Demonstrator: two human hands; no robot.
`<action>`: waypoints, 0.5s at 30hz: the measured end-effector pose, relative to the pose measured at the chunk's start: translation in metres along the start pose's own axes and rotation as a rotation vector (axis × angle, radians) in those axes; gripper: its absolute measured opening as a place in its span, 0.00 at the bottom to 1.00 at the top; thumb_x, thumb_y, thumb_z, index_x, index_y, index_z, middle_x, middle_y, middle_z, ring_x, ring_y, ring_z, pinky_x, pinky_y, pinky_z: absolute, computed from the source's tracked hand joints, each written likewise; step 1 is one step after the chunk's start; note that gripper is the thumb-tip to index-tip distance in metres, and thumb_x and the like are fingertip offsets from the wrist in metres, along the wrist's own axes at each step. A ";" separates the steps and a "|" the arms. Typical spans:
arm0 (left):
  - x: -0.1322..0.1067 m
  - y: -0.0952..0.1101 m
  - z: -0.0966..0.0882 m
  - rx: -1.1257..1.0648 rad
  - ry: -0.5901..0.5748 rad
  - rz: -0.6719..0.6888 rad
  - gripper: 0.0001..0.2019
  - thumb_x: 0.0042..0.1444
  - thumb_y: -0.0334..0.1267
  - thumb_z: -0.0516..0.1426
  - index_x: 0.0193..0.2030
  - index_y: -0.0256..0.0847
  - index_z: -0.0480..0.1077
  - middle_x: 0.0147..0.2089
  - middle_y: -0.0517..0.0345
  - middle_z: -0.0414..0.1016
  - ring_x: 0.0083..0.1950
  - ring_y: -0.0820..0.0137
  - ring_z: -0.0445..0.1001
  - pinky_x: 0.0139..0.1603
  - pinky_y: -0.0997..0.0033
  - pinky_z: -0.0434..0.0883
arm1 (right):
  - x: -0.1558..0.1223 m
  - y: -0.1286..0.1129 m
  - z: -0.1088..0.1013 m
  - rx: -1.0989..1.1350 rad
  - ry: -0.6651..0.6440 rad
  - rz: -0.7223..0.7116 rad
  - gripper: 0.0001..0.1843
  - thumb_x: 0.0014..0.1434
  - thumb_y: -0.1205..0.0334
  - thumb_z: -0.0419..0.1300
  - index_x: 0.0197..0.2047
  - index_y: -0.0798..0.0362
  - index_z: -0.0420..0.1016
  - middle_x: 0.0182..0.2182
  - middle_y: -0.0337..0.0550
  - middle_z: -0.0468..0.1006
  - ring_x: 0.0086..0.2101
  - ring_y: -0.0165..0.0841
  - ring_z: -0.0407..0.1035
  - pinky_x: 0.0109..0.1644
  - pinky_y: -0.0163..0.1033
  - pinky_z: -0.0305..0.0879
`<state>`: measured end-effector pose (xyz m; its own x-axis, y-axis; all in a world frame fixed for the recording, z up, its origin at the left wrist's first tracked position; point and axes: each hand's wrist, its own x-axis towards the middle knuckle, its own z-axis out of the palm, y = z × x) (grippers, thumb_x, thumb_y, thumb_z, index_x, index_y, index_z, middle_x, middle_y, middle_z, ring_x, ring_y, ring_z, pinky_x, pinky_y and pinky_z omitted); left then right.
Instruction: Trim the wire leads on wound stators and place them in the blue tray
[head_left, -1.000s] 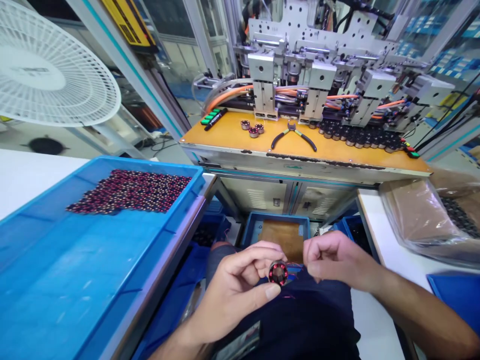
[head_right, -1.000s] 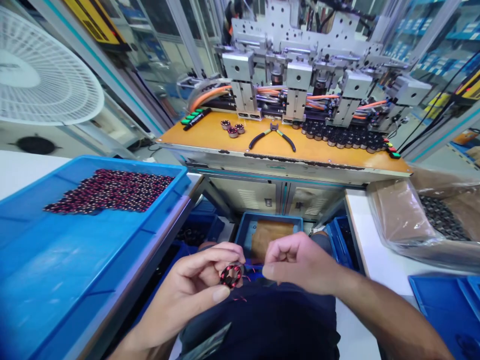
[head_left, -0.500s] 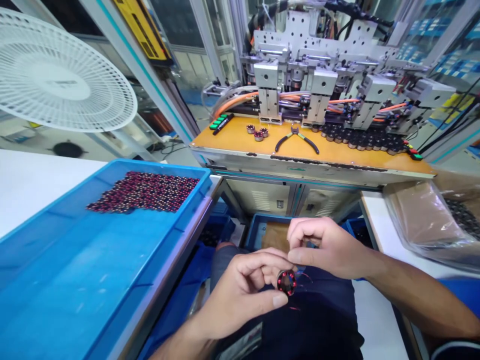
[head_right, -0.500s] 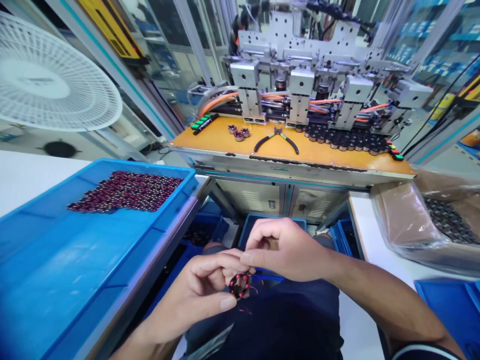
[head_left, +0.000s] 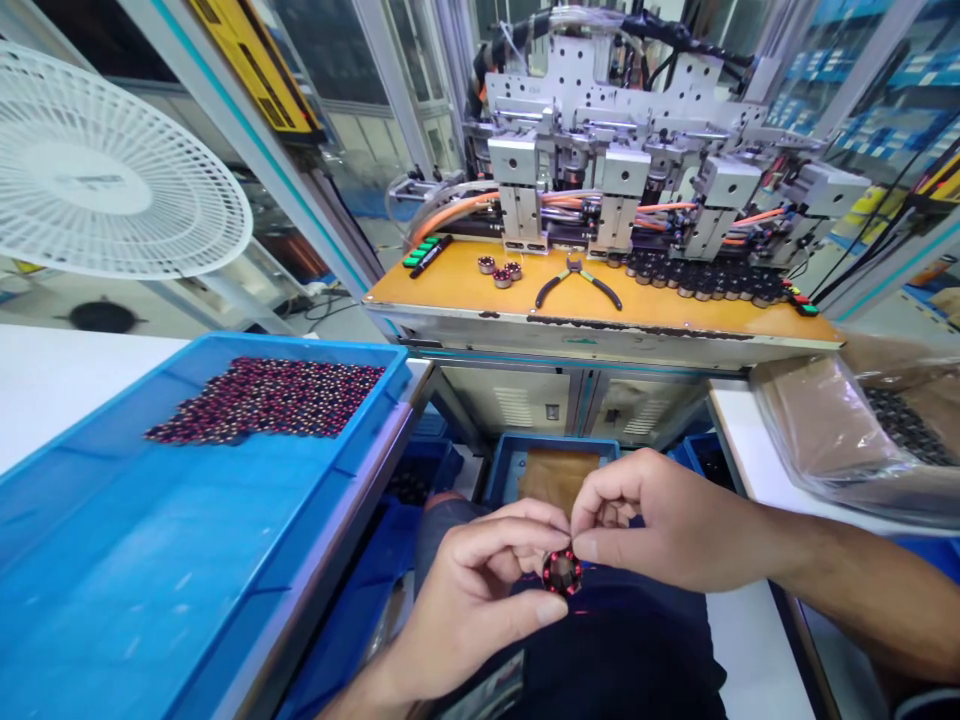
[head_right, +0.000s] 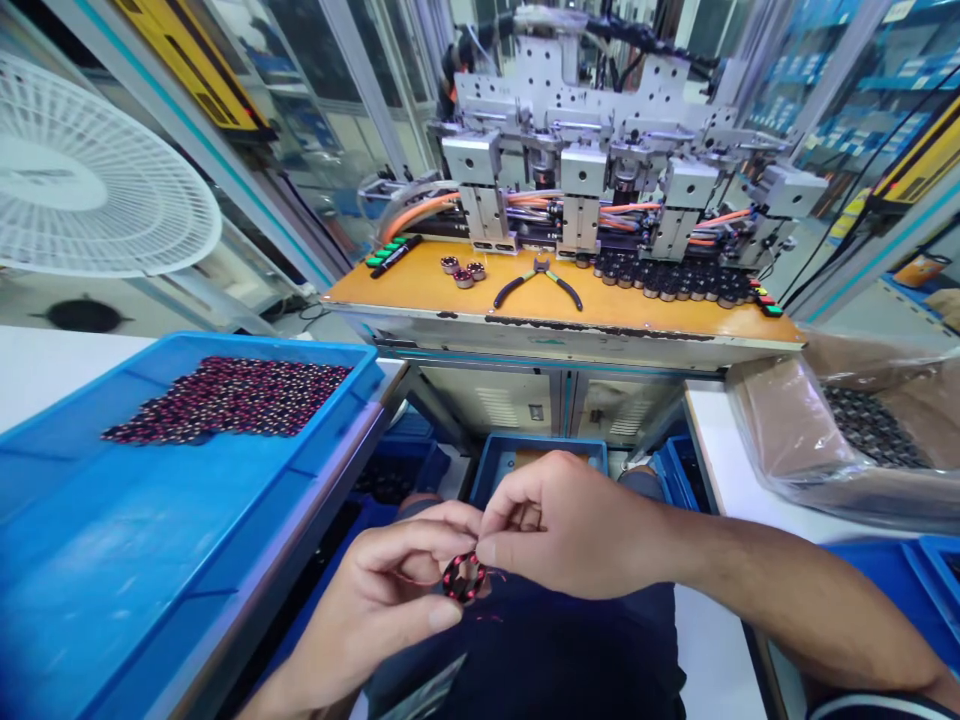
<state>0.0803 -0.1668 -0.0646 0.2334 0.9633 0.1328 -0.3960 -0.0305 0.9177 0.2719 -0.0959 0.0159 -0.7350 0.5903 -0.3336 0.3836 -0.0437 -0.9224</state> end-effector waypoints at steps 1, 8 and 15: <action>0.000 0.000 0.000 -0.021 -0.002 -0.009 0.15 0.47 0.28 0.70 0.42 0.46 0.83 0.43 0.54 0.78 0.35 0.75 0.76 0.37 0.80 0.74 | 0.000 0.000 0.000 -0.021 -0.006 0.004 0.05 0.57 0.67 0.60 0.32 0.59 0.76 0.21 0.34 0.71 0.24 0.23 0.61 0.27 0.29 0.56; -0.001 -0.004 -0.001 -0.211 -0.095 -0.074 0.16 0.48 0.34 0.70 0.46 0.50 0.82 0.43 0.57 0.75 0.33 0.77 0.77 0.34 0.81 0.74 | -0.005 0.003 0.005 -0.062 0.033 -0.092 0.06 0.59 0.66 0.61 0.32 0.58 0.79 0.25 0.35 0.74 0.26 0.23 0.64 0.30 0.28 0.60; 0.000 -0.009 -0.002 -0.183 -0.076 -0.035 0.17 0.45 0.36 0.72 0.44 0.50 0.83 0.42 0.58 0.72 0.33 0.77 0.75 0.35 0.78 0.75 | -0.013 0.012 0.015 -0.066 0.144 -0.238 0.08 0.61 0.65 0.62 0.31 0.57 0.79 0.27 0.36 0.75 0.28 0.23 0.66 0.34 0.28 0.63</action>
<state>0.0820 -0.1663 -0.0735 0.3136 0.9397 0.1363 -0.5394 0.0582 0.8400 0.2779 -0.1162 0.0063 -0.7235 0.6864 -0.0740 0.2488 0.1593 -0.9554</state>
